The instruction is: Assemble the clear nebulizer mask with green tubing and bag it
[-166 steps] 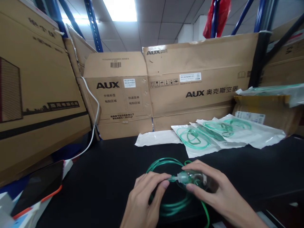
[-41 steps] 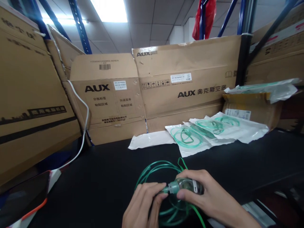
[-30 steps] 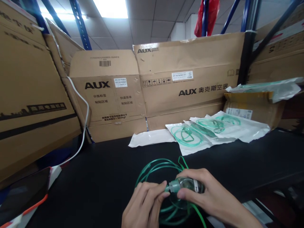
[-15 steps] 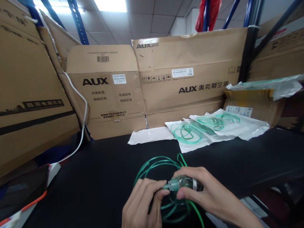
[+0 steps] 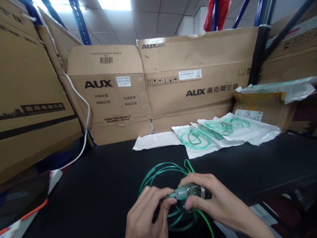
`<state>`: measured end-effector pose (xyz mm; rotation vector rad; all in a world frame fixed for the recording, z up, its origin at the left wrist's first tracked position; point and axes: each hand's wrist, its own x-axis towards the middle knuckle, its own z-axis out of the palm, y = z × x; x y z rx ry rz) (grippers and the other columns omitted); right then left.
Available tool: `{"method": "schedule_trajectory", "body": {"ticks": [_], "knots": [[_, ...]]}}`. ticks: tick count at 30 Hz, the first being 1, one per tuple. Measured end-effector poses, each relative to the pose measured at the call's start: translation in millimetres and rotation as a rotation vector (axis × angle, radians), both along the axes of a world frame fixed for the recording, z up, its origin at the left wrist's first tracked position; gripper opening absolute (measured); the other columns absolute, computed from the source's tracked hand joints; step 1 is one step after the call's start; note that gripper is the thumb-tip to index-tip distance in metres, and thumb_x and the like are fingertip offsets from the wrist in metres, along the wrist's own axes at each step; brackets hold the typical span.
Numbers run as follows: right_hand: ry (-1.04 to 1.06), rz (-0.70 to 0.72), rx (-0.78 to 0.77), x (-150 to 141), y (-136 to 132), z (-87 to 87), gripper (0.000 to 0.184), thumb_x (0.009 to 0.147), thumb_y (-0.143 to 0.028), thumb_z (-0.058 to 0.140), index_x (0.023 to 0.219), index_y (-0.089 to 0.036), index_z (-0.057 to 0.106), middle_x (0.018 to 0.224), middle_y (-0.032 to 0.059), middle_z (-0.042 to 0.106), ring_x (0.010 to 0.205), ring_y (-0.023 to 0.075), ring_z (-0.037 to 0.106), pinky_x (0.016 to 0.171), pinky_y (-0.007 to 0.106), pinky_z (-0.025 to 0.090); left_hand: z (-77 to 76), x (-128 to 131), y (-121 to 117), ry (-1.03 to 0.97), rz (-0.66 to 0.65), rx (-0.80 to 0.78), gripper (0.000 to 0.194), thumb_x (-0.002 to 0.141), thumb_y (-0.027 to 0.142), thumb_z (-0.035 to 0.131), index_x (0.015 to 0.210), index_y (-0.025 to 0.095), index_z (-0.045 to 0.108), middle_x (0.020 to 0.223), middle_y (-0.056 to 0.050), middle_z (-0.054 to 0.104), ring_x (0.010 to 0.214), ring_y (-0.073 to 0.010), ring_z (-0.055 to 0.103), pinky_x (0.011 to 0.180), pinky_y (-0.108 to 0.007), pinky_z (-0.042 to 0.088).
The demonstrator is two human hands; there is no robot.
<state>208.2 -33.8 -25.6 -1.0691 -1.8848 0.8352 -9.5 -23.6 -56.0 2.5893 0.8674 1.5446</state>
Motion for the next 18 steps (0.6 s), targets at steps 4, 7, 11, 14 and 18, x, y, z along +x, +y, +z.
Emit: {"method": "schedule_trajectory", "body": {"ticks": [4,7,11,14,18], "knots": [[-0.014,-0.037,-0.002,2.3,-0.3,-2.6,0.019,0.086,-0.035,0.082,0.103,-0.030,0.076,0.106,-0.0055,0.076,0.102,0.0175,0.068,0.093,0.023,0.044,4.5,-1.1,-0.8,-0.037,-0.008,-0.142,0.020,0.097,0.008,0.062,0.106,0.025,0.066,0.088,0.004,0.071,0.078,-0.0126,0.065,0.075,-0.022,0.051],[-0.003,-0.053,-0.008,3.6,-1.0,-2.5,0.024,0.086,-0.038,0.082,0.108,-0.032,0.076,0.113,-0.0049,0.076,0.110,0.0195,0.066,0.099,0.026,0.042,8.1,-1.6,-2.4,-0.050,-0.054,-0.201,0.023,0.100,0.009,0.059,0.109,0.029,0.067,0.095,0.006,0.073,0.083,-0.0113,0.067,0.079,-0.020,0.051],[-0.002,-0.055,-0.014,4.3,-1.6,-3.8,0.024,0.087,-0.038,0.080,0.110,-0.034,0.075,0.116,-0.0046,0.075,0.112,0.0208,0.066,0.103,0.030,0.041,10.5,-1.9,-3.1,-0.049,-0.020,-0.303,0.018,0.103,0.018,0.056,0.100,0.030,0.069,0.084,0.007,0.070,0.072,-0.0120,0.064,0.071,-0.020,0.049],[-0.028,-0.075,-0.010,4.8,-1.6,-8.5,0.029,0.087,-0.040,0.080,0.114,-0.038,0.073,0.122,-0.0044,0.073,0.118,0.0231,0.063,0.107,0.034,0.040,13.6,-3.1,-3.9,-0.009,0.065,-0.462,0.026,0.104,0.031,0.052,0.085,0.026,0.067,0.074,0.005,0.064,0.064,-0.0136,0.057,0.065,-0.023,0.044],[-0.077,-0.101,-0.022,5.9,-2.1,-13.2,0.036,0.083,-0.044,0.084,0.114,-0.039,0.069,0.122,-0.0054,0.071,0.119,0.0241,0.061,0.104,0.034,0.042,21.9,-6.9,-5.5,0.089,0.060,-0.676,0.035,0.104,0.044,0.047,0.081,0.025,0.066,0.074,0.003,0.062,0.068,-0.0161,0.054,0.060,-0.023,0.040]]}}
